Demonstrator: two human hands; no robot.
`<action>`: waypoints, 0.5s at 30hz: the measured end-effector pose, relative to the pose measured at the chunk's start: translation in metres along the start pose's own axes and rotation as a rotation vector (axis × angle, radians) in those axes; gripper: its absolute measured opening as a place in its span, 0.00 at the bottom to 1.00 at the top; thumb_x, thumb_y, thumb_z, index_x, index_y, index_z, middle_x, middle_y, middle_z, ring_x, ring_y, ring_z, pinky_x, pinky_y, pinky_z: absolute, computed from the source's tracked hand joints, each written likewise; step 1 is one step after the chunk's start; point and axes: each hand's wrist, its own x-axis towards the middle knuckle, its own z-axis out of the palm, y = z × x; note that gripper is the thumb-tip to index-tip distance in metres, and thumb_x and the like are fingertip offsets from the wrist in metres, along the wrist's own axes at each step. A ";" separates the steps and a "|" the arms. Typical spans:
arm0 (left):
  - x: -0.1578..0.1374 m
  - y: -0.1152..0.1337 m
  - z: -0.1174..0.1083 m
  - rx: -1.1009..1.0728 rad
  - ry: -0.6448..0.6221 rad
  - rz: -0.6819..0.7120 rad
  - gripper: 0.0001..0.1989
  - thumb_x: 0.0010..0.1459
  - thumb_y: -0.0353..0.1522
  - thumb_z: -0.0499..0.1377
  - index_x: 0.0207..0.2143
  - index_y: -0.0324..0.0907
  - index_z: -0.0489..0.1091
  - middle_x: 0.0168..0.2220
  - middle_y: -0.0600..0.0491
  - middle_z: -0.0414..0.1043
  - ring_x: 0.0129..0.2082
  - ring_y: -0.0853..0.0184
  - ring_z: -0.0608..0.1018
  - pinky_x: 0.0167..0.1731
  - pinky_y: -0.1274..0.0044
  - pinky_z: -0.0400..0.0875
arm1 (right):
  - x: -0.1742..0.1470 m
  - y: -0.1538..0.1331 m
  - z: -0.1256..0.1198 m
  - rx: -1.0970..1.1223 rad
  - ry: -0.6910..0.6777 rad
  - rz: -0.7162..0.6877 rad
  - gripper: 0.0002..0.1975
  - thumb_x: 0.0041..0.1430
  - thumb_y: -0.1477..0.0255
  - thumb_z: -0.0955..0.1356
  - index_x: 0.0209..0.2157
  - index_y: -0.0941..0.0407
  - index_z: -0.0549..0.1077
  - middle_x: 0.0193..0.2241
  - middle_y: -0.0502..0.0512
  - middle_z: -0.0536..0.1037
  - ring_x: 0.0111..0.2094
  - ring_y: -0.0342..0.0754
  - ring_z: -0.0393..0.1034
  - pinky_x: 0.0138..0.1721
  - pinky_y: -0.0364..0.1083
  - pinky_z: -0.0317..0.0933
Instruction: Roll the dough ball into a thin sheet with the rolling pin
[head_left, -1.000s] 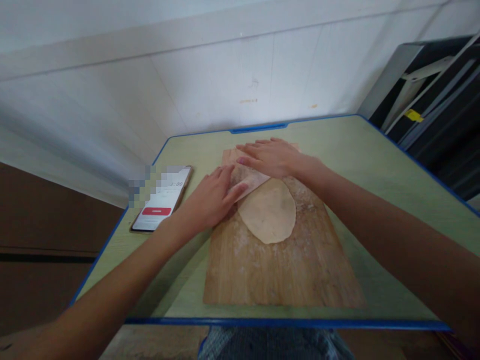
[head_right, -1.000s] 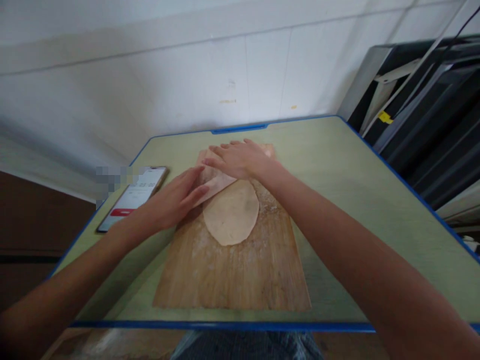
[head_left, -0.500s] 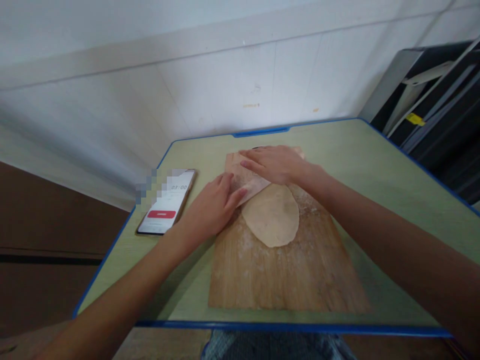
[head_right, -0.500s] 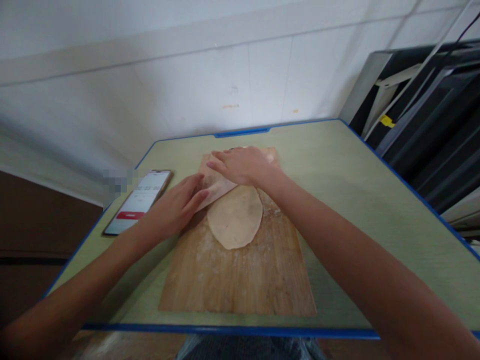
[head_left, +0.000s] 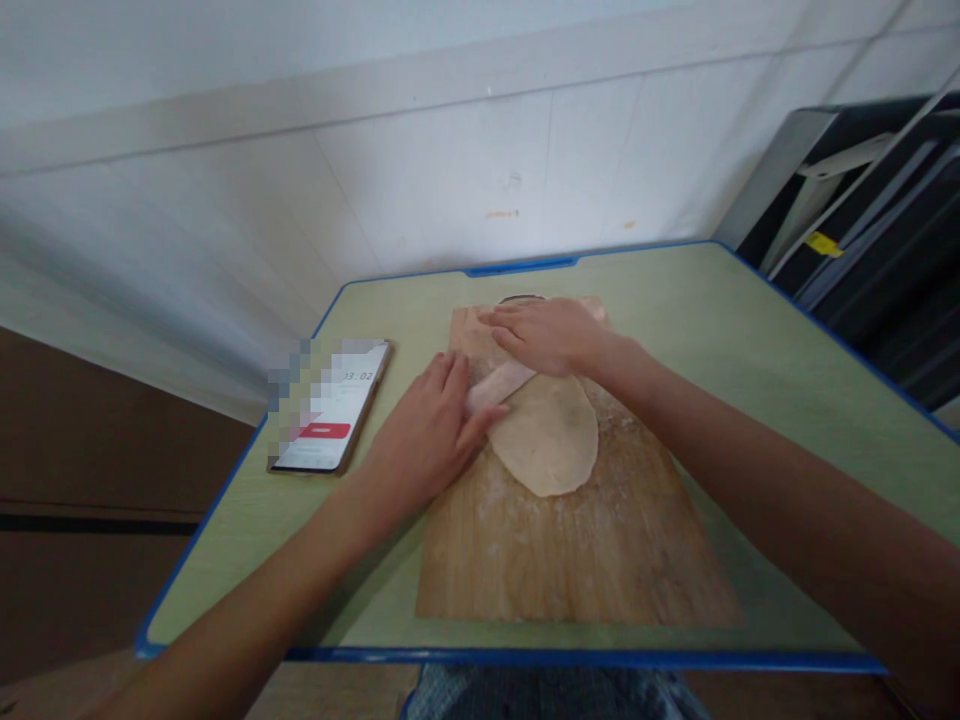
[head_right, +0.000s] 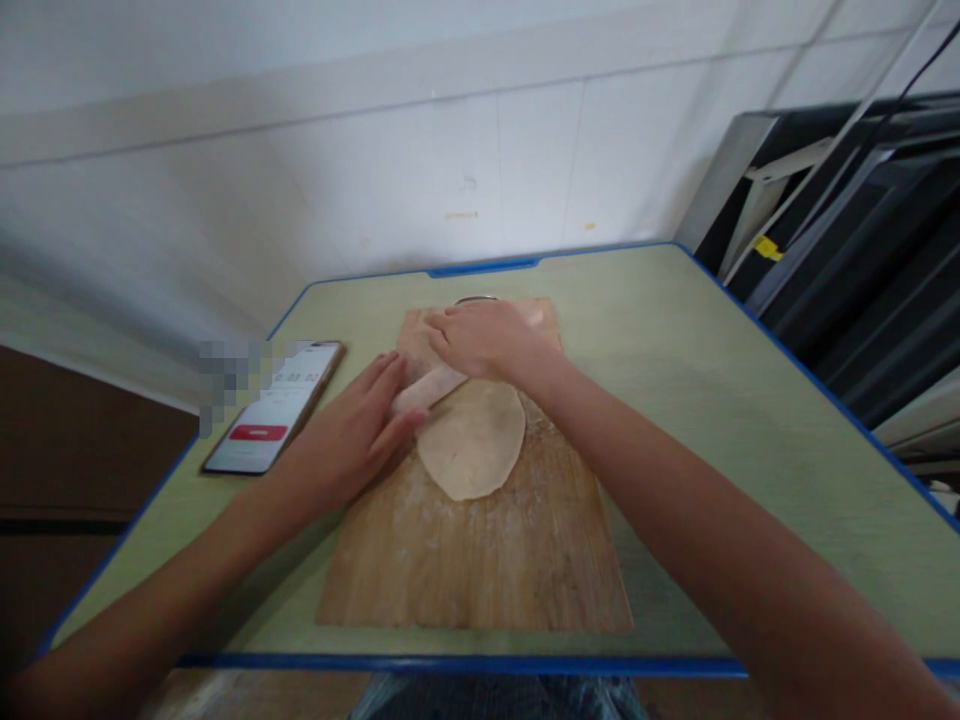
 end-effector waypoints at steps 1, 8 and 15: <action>-0.004 0.004 0.002 0.008 -0.002 0.012 0.32 0.66 0.47 0.41 0.59 0.29 0.56 0.61 0.32 0.58 0.63 0.50 0.61 0.60 0.60 0.58 | -0.003 0.000 0.001 -0.001 -0.005 -0.015 0.25 0.67 0.68 0.51 0.57 0.60 0.68 0.59 0.59 0.69 0.59 0.50 0.62 0.57 0.49 0.54; 0.013 -0.005 -0.003 -0.050 -0.041 0.023 0.26 0.68 0.41 0.39 0.52 0.31 0.63 0.54 0.36 0.67 0.57 0.53 0.68 0.57 0.61 0.62 | 0.014 0.000 -0.001 0.037 -0.008 0.044 0.25 0.67 0.68 0.51 0.59 0.56 0.65 0.60 0.57 0.67 0.58 0.52 0.63 0.55 0.52 0.57; 0.002 0.002 -0.003 0.011 -0.016 0.060 0.33 0.65 0.48 0.44 0.59 0.28 0.55 0.61 0.32 0.59 0.61 0.49 0.63 0.59 0.60 0.60 | 0.007 -0.002 -0.003 0.035 -0.025 0.086 0.25 0.67 0.66 0.52 0.59 0.55 0.65 0.59 0.58 0.69 0.56 0.54 0.66 0.53 0.52 0.59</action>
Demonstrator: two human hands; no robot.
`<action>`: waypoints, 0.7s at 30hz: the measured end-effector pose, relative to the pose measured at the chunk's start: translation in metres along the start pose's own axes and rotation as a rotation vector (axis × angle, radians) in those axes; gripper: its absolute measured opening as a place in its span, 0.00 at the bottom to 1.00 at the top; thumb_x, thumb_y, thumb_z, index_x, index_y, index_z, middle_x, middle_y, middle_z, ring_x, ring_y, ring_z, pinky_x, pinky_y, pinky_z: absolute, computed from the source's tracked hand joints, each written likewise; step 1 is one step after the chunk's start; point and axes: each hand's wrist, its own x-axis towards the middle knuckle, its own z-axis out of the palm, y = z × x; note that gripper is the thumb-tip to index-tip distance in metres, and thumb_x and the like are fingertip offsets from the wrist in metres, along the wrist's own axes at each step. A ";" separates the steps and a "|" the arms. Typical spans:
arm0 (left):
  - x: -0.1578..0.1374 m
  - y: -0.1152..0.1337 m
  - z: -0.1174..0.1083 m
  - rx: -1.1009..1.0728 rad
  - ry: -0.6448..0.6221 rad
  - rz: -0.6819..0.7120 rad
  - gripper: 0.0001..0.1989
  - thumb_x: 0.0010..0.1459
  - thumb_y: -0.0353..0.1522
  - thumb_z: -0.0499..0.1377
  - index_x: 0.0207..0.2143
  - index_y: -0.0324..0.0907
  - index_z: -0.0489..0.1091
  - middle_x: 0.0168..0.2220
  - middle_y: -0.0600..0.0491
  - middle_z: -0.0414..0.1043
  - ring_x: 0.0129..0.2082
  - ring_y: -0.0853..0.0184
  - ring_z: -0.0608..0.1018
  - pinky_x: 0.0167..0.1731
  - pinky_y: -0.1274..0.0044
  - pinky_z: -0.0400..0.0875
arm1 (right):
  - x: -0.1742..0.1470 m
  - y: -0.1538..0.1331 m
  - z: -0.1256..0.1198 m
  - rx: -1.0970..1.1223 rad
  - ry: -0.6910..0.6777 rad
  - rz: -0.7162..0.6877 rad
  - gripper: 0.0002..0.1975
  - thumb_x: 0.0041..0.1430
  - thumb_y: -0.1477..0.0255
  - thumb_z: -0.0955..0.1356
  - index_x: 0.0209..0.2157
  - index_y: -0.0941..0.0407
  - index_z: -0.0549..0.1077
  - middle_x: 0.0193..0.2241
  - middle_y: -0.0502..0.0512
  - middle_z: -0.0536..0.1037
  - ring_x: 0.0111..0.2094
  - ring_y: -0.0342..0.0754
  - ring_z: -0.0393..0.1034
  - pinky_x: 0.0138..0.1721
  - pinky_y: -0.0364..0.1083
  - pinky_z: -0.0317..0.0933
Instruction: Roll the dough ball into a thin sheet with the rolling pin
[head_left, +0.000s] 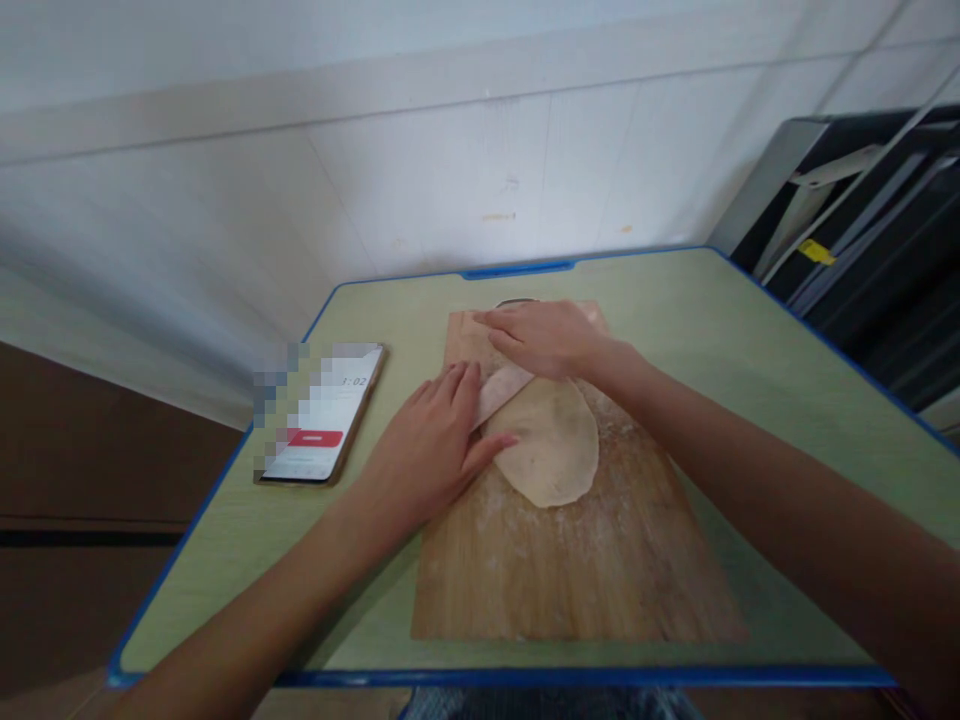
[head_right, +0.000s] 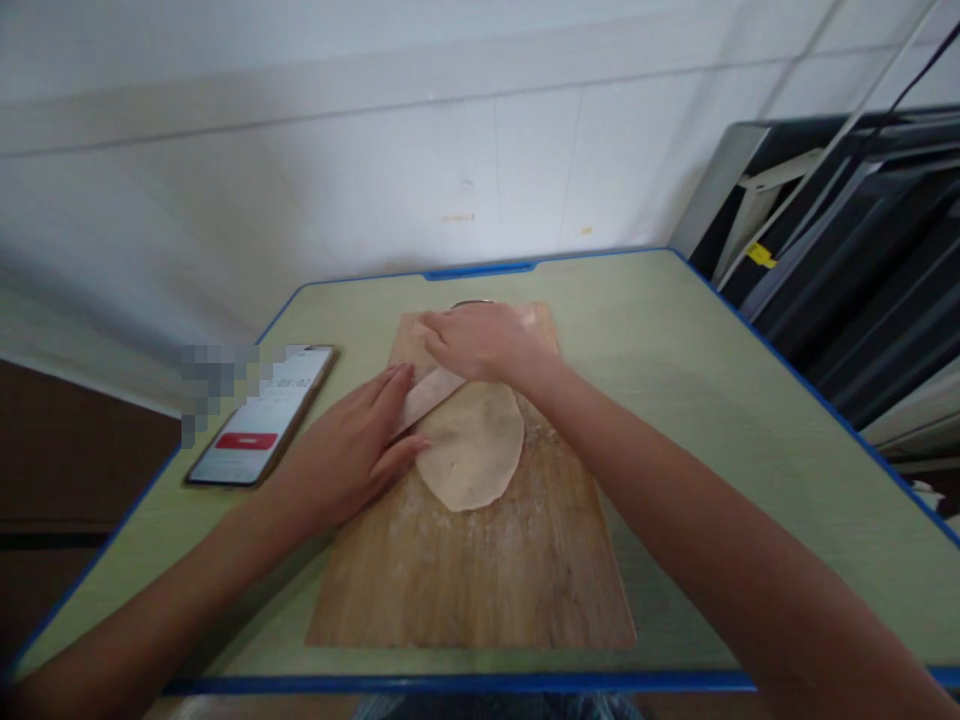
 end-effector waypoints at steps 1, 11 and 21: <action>0.001 0.000 0.001 -0.011 0.000 0.009 0.33 0.65 0.48 0.45 0.59 0.29 0.55 0.61 0.33 0.59 0.61 0.50 0.63 0.59 0.60 0.60 | 0.000 0.001 0.000 0.001 -0.003 0.008 0.25 0.67 0.66 0.52 0.60 0.54 0.65 0.59 0.58 0.69 0.56 0.54 0.66 0.53 0.53 0.59; 0.001 -0.007 -0.001 -0.123 -0.012 -0.009 0.30 0.67 0.46 0.42 0.57 0.31 0.59 0.60 0.35 0.62 0.61 0.52 0.64 0.60 0.60 0.59 | 0.013 0.000 0.002 -0.010 -0.044 -0.041 0.26 0.67 0.65 0.52 0.62 0.55 0.62 0.60 0.58 0.67 0.58 0.54 0.64 0.55 0.53 0.57; 0.004 -0.009 -0.002 -0.152 -0.025 0.005 0.27 0.68 0.43 0.40 0.59 0.34 0.59 0.63 0.39 0.59 0.64 0.56 0.60 0.63 0.61 0.55 | 0.016 -0.001 0.004 -0.044 -0.070 -0.089 0.26 0.67 0.69 0.52 0.64 0.60 0.58 0.62 0.61 0.63 0.61 0.54 0.59 0.59 0.54 0.53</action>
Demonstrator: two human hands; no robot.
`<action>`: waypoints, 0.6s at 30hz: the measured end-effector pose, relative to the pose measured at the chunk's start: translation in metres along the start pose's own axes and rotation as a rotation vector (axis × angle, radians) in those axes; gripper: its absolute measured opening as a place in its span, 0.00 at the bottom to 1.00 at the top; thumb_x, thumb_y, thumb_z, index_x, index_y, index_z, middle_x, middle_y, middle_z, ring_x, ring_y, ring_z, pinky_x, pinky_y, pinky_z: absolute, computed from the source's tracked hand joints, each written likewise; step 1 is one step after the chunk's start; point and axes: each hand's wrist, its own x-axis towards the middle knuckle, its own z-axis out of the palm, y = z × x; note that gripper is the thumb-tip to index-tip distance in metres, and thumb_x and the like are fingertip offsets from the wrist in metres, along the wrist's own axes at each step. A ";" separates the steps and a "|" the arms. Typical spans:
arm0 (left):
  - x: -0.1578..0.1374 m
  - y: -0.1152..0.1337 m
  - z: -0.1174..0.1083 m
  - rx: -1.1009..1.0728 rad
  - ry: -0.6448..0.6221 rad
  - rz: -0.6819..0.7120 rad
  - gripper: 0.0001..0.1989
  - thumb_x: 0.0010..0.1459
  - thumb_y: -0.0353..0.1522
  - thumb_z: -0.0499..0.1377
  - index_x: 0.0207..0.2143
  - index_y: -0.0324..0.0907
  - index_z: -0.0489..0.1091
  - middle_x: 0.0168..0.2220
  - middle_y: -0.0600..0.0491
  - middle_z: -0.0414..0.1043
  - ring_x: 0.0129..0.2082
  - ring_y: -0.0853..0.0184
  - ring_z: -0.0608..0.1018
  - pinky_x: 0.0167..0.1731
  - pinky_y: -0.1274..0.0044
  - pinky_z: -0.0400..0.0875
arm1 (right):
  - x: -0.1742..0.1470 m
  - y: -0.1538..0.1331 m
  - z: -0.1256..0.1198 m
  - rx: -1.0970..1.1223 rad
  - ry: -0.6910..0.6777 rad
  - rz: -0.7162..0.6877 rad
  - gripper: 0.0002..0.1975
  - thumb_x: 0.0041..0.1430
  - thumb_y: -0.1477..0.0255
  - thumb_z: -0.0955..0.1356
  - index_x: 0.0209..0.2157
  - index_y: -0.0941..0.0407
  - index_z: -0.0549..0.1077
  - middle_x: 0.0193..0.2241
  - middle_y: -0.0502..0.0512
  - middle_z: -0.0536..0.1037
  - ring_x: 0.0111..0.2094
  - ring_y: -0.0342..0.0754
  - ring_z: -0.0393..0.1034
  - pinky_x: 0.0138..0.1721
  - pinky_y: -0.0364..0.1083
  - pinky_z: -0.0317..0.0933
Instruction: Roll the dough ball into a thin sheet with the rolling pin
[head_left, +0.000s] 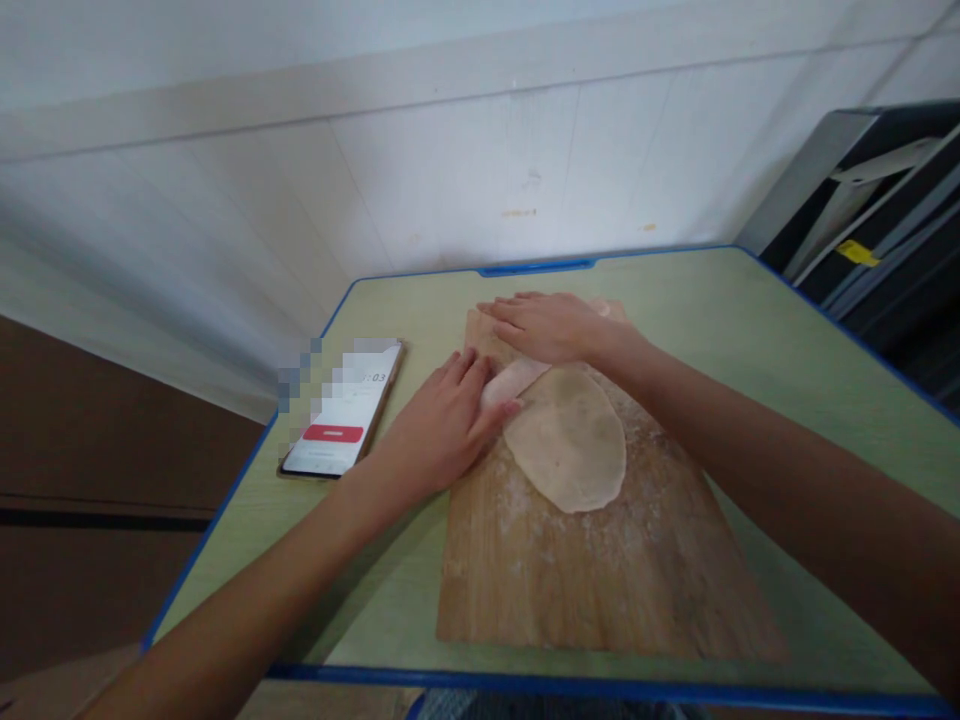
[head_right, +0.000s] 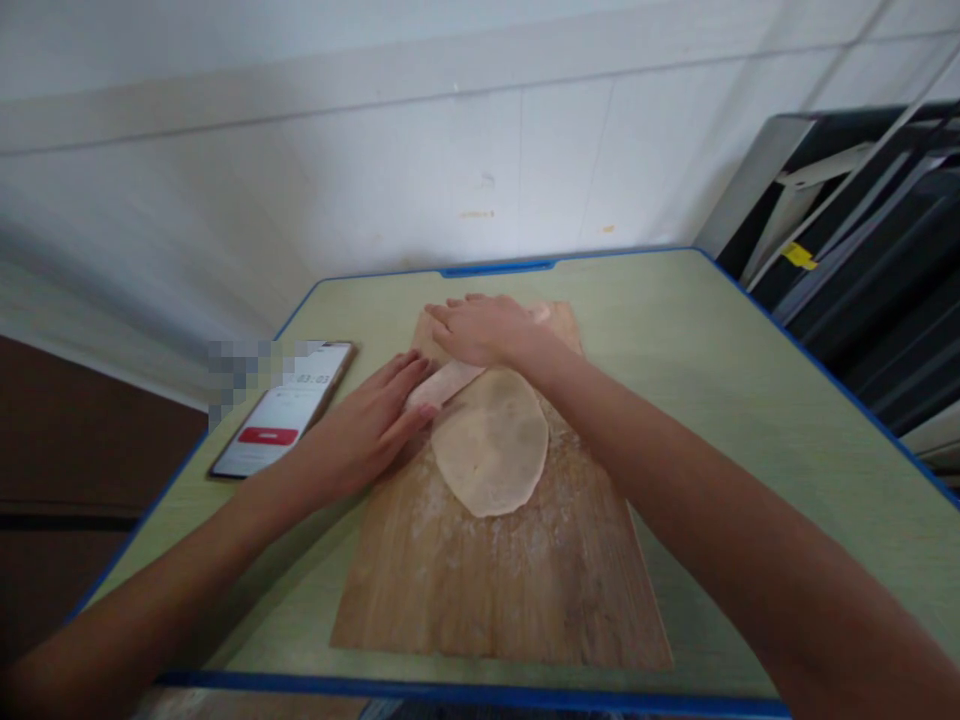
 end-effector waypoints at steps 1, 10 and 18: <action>-0.004 0.005 0.001 0.020 -0.010 -0.013 0.30 0.67 0.45 0.41 0.60 0.32 0.56 0.64 0.37 0.56 0.65 0.54 0.59 0.62 0.61 0.55 | -0.005 0.000 0.000 -0.001 0.005 -0.016 0.27 0.67 0.68 0.52 0.64 0.60 0.57 0.63 0.61 0.62 0.61 0.53 0.59 0.60 0.54 0.52; 0.009 -0.005 -0.001 -0.020 -0.001 0.029 0.23 0.69 0.40 0.39 0.57 0.38 0.60 0.61 0.42 0.62 0.65 0.58 0.59 0.63 0.61 0.53 | 0.009 0.000 -0.001 0.013 -0.023 0.016 0.28 0.67 0.68 0.52 0.66 0.62 0.53 0.64 0.61 0.60 0.62 0.54 0.58 0.59 0.54 0.53; -0.011 0.018 0.009 0.099 -0.001 -0.036 0.39 0.64 0.52 0.44 0.64 0.29 0.48 0.66 0.31 0.51 0.67 0.51 0.54 0.63 0.60 0.54 | -0.020 -0.001 0.003 0.002 0.058 -0.015 0.28 0.67 0.68 0.52 0.65 0.63 0.53 0.63 0.64 0.61 0.62 0.55 0.58 0.60 0.53 0.50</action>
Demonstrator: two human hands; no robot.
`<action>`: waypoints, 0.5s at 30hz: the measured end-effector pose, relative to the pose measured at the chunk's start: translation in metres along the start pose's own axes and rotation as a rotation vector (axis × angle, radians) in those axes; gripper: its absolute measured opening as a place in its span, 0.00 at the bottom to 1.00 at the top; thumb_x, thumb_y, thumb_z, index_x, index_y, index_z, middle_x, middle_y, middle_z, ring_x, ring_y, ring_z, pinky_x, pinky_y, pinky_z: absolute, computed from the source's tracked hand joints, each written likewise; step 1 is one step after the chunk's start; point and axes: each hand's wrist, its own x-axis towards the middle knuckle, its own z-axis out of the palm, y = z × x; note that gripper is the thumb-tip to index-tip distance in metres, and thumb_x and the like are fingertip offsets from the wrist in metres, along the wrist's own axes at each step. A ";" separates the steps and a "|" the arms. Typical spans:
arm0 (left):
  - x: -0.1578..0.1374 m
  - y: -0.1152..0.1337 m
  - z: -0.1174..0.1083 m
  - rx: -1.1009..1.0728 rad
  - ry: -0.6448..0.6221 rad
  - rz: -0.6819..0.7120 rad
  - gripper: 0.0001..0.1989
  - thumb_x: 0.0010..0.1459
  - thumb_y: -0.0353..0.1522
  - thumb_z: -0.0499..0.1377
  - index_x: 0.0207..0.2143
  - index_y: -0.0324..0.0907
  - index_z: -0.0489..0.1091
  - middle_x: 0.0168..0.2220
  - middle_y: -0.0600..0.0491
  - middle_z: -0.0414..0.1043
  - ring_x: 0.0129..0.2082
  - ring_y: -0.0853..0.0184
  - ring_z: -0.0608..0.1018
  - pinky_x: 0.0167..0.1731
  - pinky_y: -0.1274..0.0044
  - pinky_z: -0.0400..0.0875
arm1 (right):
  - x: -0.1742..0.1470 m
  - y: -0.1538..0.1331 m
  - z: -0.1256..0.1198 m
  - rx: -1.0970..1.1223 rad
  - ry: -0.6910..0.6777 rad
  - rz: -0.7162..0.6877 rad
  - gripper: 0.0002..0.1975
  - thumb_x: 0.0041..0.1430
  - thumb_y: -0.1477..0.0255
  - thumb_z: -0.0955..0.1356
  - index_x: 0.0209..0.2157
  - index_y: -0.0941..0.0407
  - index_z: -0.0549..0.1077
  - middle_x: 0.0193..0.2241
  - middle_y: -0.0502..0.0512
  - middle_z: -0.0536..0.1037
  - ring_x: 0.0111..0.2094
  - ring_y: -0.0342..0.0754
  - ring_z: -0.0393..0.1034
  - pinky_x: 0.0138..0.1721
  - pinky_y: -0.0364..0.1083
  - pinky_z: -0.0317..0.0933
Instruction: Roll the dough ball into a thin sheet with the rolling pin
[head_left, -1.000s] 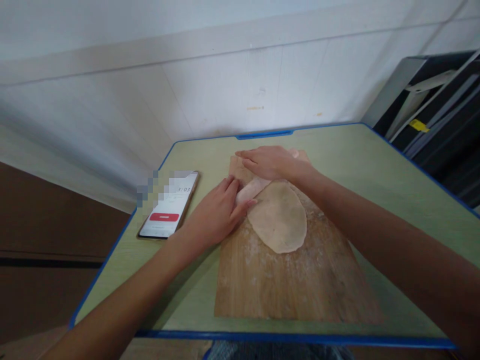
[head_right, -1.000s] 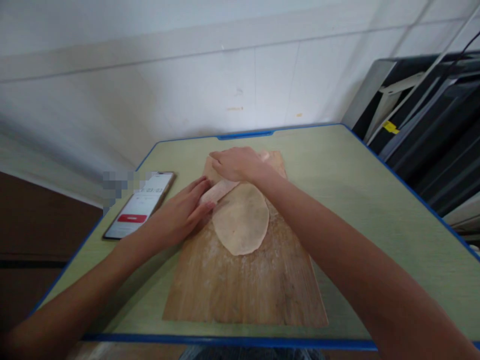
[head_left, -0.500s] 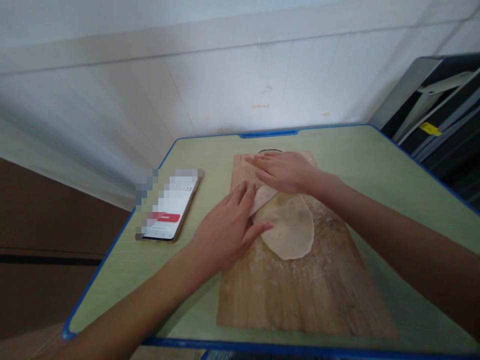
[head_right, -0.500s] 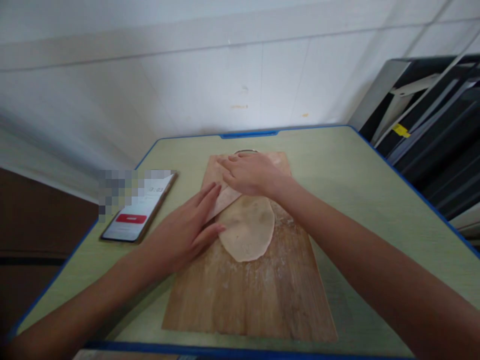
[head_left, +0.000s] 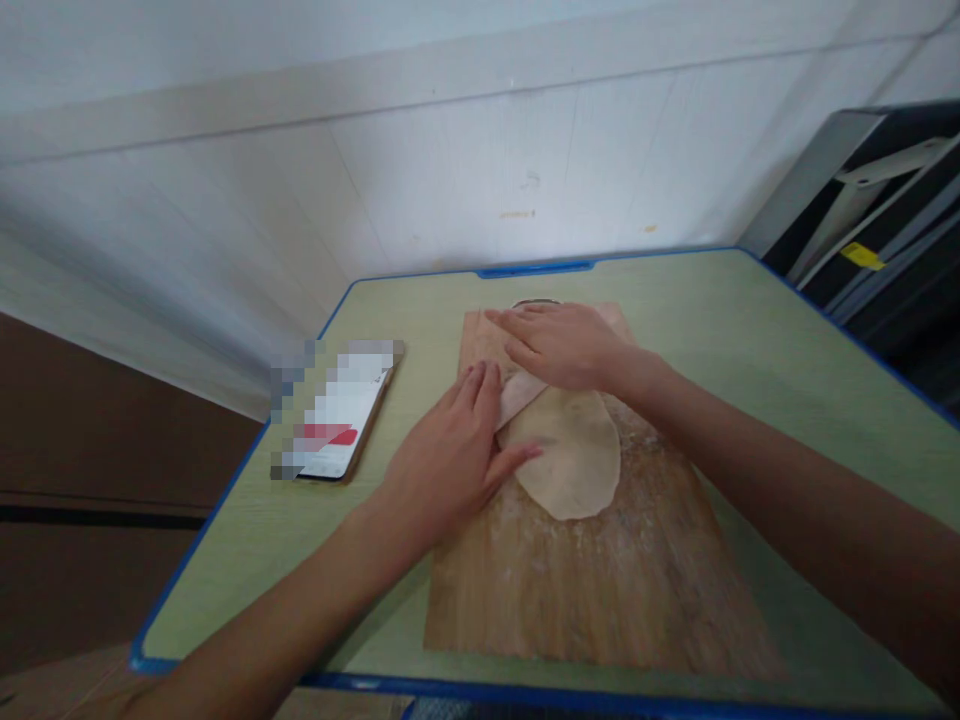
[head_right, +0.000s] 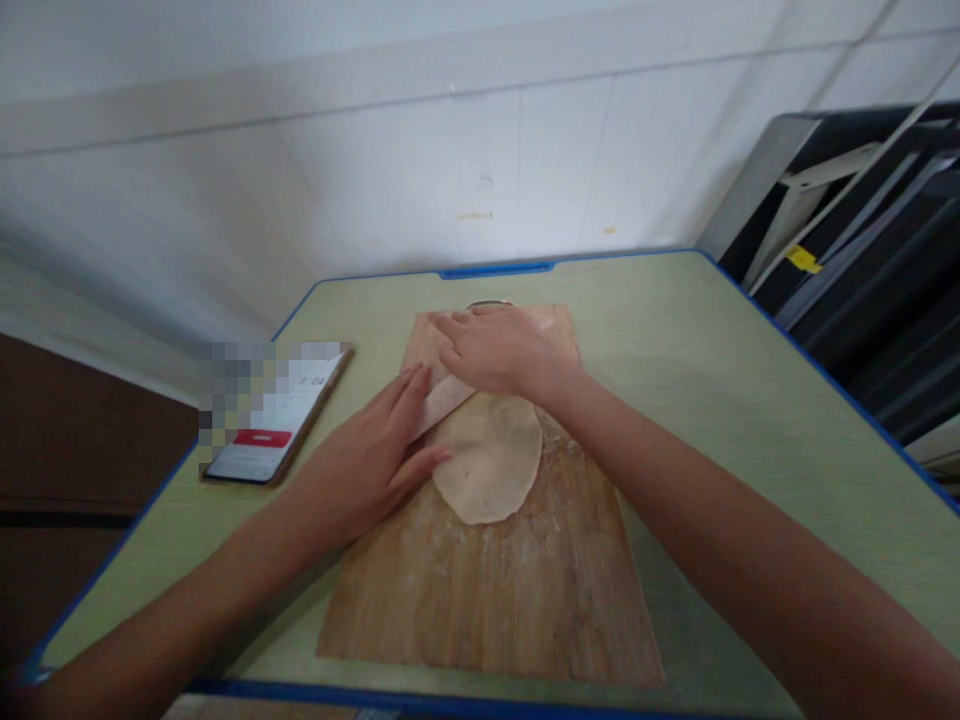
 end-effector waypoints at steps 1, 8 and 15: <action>-0.001 0.003 0.001 0.004 -0.008 0.008 0.40 0.63 0.53 0.44 0.64 0.28 0.47 0.65 0.30 0.51 0.67 0.50 0.54 0.62 0.60 0.54 | -0.004 0.000 0.001 0.000 0.008 0.001 0.28 0.67 0.68 0.52 0.65 0.63 0.54 0.63 0.64 0.62 0.62 0.55 0.58 0.61 0.53 0.49; 0.036 -0.041 -0.007 0.053 -0.012 0.096 0.24 0.68 0.38 0.36 0.52 0.38 0.66 0.56 0.44 0.68 0.60 0.61 0.66 0.61 0.65 0.59 | 0.041 0.003 0.003 0.061 -0.018 0.093 0.23 0.68 0.66 0.58 0.61 0.57 0.60 0.56 0.64 0.70 0.52 0.55 0.68 0.50 0.57 0.63; 0.044 -0.062 -0.007 0.135 -0.015 0.071 0.25 0.68 0.36 0.37 0.48 0.31 0.68 0.51 0.38 0.70 0.60 0.55 0.65 0.61 0.61 0.57 | 0.049 0.007 0.009 0.016 0.032 0.093 0.20 0.61 0.63 0.67 0.52 0.56 0.68 0.51 0.58 0.71 0.46 0.51 0.70 0.44 0.56 0.67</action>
